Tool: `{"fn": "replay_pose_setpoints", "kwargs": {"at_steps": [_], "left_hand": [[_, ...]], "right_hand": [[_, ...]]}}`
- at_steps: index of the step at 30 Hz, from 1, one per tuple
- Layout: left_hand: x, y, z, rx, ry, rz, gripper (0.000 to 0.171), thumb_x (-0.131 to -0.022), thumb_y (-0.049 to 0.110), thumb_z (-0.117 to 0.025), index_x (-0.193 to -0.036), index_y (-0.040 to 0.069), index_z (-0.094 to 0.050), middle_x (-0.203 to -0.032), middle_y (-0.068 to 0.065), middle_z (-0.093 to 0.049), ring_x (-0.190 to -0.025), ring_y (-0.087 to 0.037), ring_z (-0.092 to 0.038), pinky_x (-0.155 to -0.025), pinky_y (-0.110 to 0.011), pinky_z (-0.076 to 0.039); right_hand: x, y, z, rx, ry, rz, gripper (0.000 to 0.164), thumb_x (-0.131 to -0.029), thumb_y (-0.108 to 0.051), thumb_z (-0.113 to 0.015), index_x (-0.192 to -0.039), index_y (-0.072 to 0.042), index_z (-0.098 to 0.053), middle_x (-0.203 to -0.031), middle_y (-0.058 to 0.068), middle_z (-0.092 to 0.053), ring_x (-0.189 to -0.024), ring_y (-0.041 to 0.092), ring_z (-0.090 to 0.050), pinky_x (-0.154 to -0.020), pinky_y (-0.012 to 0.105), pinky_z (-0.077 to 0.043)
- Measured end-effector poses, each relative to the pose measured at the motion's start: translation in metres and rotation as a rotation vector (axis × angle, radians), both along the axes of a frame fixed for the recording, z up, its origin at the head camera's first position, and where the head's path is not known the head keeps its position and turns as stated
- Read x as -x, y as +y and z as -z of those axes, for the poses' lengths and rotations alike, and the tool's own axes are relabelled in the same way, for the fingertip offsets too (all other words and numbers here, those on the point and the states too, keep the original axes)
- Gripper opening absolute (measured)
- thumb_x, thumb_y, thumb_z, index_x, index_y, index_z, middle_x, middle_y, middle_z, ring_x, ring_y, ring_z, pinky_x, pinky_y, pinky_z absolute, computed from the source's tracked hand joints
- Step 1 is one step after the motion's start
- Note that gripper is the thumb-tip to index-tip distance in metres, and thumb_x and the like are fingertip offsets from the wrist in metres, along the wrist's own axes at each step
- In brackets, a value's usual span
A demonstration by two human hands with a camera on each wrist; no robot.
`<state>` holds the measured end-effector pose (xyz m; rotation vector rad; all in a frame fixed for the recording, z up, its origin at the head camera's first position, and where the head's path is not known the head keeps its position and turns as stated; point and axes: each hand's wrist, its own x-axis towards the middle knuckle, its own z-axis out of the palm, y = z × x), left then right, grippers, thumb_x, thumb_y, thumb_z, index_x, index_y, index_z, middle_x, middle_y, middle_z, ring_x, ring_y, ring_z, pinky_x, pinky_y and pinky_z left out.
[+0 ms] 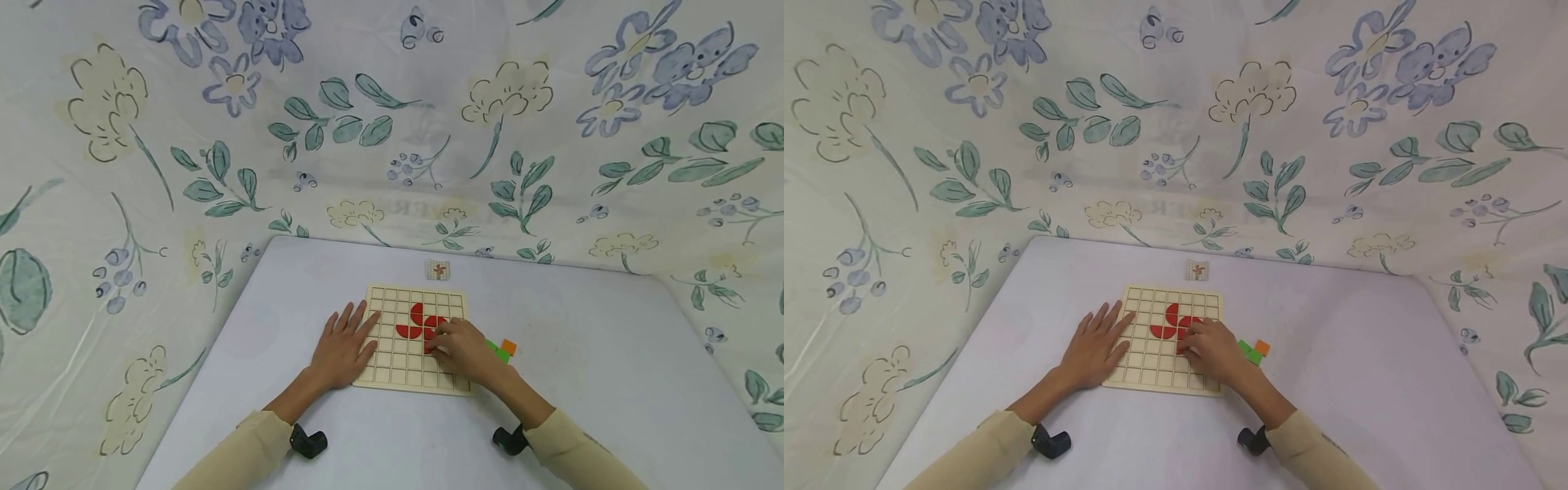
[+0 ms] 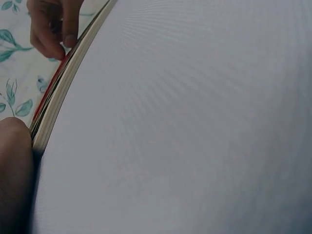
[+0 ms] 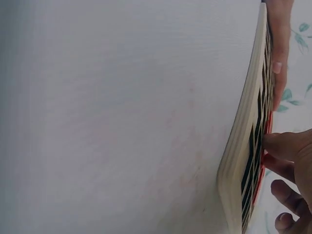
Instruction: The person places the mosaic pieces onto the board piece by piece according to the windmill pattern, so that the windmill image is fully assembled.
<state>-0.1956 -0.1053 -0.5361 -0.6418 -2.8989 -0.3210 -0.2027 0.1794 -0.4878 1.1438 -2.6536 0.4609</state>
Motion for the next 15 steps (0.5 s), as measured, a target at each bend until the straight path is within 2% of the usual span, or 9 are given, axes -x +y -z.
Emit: {"fn": "replay_pose_setpoints", "kwargs": {"at_steps": [4,8,15], "left_hand": [[0.0,0.0,0.002,0.0,0.011,0.002,0.06,-0.103,0.045,-0.037,-0.156,0.019,-0.031,-0.162,-0.013,-0.018,-0.147,-0.036,-0.012,-0.114,-0.056,-0.011],[0.0,-0.001,0.003,-0.009,0.028,0.004,0.059,-0.102,0.044,-0.039,-0.155,0.019,-0.033,-0.161,-0.014,-0.02,-0.147,-0.036,-0.013,-0.114,-0.057,-0.012],[0.0,-0.001,0.003,-0.01,0.013,0.006,0.059,-0.104,0.044,-0.036,-0.156,0.018,-0.03,-0.161,-0.014,-0.018,-0.148,-0.035,-0.011,-0.114,-0.056,-0.01]], "right_hand": [[-0.005,0.007,0.0,0.006,-0.02,0.056,0.01,-0.079,-0.015,-0.083,-0.088,-0.016,-0.08,-0.088,-0.004,-0.066,-0.079,0.014,-0.052,-0.07,0.033,-0.046],[-0.007,0.016,0.0,0.023,-0.008,0.054,0.008,-0.079,-0.013,-0.083,-0.087,-0.015,-0.079,-0.087,-0.003,-0.066,-0.077,0.014,-0.052,-0.067,0.032,-0.044],[-0.008,0.034,0.0,0.022,-0.009,0.075,0.01,-0.079,-0.012,-0.082,-0.086,-0.016,-0.078,-0.09,-0.003,-0.067,-0.079,0.015,-0.053,-0.066,0.032,-0.043]]}}
